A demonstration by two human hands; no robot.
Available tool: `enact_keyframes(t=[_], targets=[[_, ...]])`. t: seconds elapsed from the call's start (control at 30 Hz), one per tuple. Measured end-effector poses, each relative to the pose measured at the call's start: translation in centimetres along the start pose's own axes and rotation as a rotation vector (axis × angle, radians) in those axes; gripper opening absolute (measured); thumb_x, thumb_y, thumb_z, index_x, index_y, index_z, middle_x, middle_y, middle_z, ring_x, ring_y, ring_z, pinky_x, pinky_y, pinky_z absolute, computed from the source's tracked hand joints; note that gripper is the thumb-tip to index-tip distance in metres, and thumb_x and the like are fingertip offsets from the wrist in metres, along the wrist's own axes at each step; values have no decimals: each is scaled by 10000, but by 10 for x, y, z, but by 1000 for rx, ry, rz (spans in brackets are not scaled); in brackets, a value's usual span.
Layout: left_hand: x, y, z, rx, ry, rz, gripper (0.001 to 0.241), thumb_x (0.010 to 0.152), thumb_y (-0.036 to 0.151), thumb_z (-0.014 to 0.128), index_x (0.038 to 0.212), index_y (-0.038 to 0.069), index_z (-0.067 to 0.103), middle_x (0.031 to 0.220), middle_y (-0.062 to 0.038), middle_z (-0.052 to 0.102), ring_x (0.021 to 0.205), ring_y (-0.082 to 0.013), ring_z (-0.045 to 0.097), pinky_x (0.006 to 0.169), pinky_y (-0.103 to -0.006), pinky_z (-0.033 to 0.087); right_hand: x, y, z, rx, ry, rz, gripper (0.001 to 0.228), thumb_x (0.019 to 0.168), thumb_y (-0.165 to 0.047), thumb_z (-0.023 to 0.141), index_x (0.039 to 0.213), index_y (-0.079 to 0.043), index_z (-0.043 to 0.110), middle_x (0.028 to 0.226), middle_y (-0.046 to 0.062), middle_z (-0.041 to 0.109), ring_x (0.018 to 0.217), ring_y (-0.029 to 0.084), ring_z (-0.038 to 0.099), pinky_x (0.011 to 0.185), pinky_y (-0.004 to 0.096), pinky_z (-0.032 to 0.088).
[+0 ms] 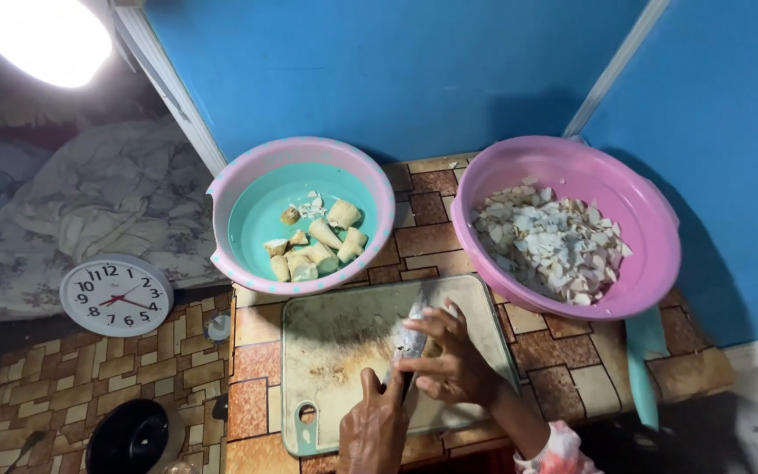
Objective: Cutting root vegetables into small pieces on a cutting board and placing them into a bowl.
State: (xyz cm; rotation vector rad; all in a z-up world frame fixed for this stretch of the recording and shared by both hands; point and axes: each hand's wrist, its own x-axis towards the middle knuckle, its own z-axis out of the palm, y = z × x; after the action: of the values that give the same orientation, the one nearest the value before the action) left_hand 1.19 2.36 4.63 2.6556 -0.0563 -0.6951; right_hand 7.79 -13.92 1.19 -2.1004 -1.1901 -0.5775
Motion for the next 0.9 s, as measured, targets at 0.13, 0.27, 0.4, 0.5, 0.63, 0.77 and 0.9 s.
enact_keyframes(t=[0.13,0.27,0.4,0.5,0.63,0.77,0.9], targets=[[-7,-8,19,29,99,-20,531,943,269,385,1412,298,137,977,-93,322,529,-284,574,490,-452,527,2,14,-2,-72,-20,-19,287,842,-399,465,980,-297,695,1368,79,385,1271,304,286,1064,591,87],[-12,-16,30,5,86,-48,622,871,268,517,1385,323,172,1003,-77,321,588,-321,587,549,-488,540,5,24,3,-124,-97,46,437,862,-448,311,962,-242,683,1380,82,361,1292,319,245,1022,595,121],[-15,-27,43,-10,-18,-34,655,910,345,528,1412,310,109,1016,-72,308,608,-269,571,578,-424,568,8,30,8,-150,-209,211,642,883,-537,153,992,-223,701,1398,71,344,1306,366,218,1017,641,56],[-26,-24,32,-47,-97,-113,613,907,468,448,1420,340,138,1015,-53,306,738,-290,569,670,-441,512,7,37,13,-119,-150,327,599,895,-496,136,1061,-250,657,1396,81,376,1312,348,249,1013,608,143],[-32,-34,34,-212,-22,-141,503,862,298,527,1306,308,290,1001,-54,395,731,-251,603,647,-399,547,2,41,11,-52,75,277,433,938,-388,342,1040,-150,689,1292,133,486,1226,334,372,1010,510,282],[-21,-61,74,-352,284,61,433,824,191,523,1236,160,393,983,-79,510,713,-222,633,663,-357,592,-6,33,5,78,108,507,214,818,-196,631,1004,-101,679,1170,48,507,1088,208,541,881,340,485],[-47,-40,31,-827,134,5,266,874,246,443,1116,163,514,683,-14,622,380,-111,612,381,-223,509,-35,47,27,-16,112,692,394,750,-321,710,1026,-90,552,1012,68,589,892,207,616,709,302,511]])
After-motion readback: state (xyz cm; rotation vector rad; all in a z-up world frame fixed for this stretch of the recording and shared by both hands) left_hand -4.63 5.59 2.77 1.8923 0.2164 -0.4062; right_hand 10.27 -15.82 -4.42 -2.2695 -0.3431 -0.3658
